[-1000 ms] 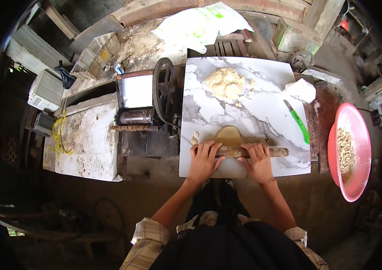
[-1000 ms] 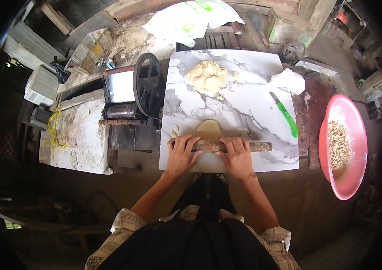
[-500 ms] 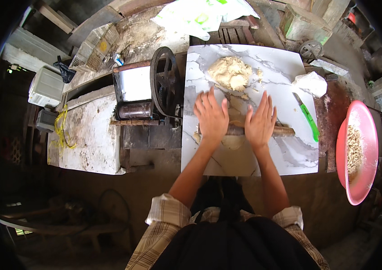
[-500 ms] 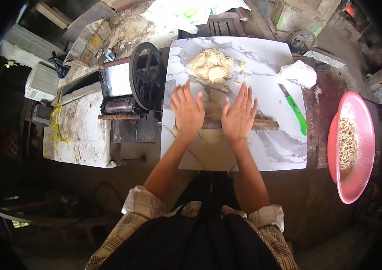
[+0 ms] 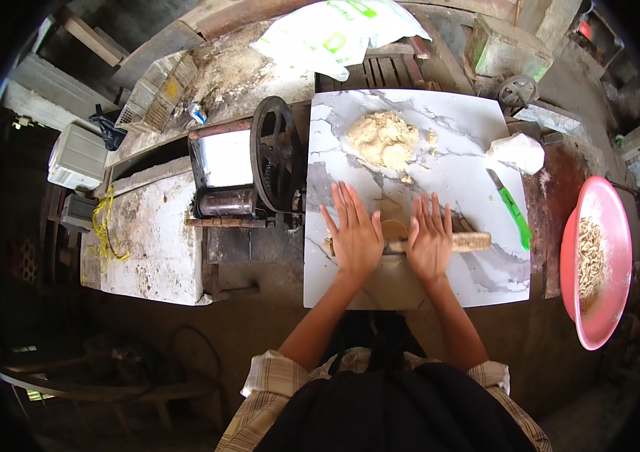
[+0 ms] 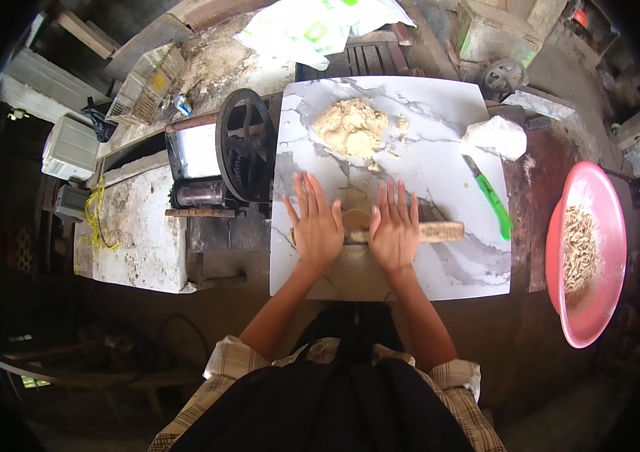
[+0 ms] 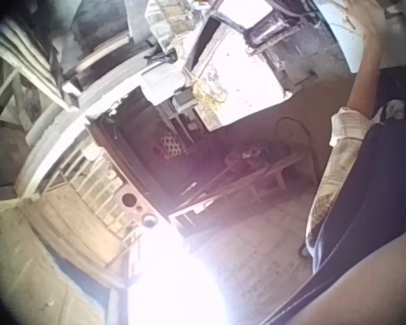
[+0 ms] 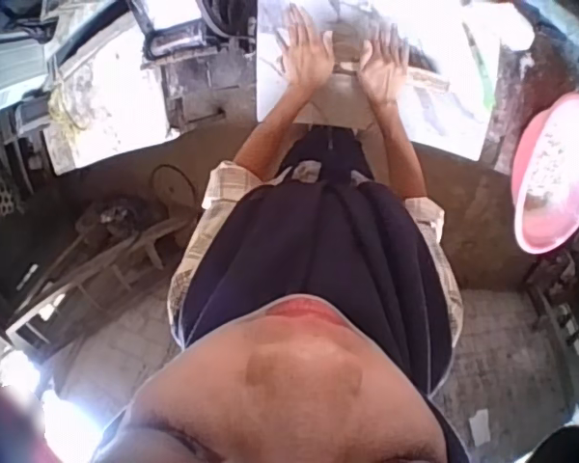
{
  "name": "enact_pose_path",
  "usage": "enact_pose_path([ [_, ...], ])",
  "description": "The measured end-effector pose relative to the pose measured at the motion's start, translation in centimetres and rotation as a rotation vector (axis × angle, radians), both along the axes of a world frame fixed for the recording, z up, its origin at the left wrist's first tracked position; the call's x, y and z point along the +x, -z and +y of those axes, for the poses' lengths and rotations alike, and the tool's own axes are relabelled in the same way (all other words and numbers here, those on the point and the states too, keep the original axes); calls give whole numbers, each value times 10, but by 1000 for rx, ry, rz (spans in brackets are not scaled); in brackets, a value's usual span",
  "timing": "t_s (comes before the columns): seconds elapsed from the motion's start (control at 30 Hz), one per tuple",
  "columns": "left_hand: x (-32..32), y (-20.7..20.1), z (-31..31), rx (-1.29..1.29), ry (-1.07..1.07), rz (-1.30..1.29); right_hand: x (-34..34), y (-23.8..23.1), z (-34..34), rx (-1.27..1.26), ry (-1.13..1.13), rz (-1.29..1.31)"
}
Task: The person processes dough using a manual pasta machine to create thin strands and uses a rolling pin on a piece of dough.
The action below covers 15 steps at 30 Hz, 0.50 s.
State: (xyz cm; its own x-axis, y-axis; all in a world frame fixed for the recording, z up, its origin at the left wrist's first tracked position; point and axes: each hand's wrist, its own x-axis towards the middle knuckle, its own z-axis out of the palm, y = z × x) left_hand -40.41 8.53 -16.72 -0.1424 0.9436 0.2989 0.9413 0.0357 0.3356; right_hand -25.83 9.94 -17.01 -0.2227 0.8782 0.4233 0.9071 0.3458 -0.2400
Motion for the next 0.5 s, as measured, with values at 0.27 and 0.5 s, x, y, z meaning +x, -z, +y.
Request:
enact_pose_path([
  [0.27,-4,7,11,114,34,-75,-7,0,4,55,24,20],
  [0.5,-1,4,-31,-29,83,-29,8,10,-35,-76,-59,13],
])
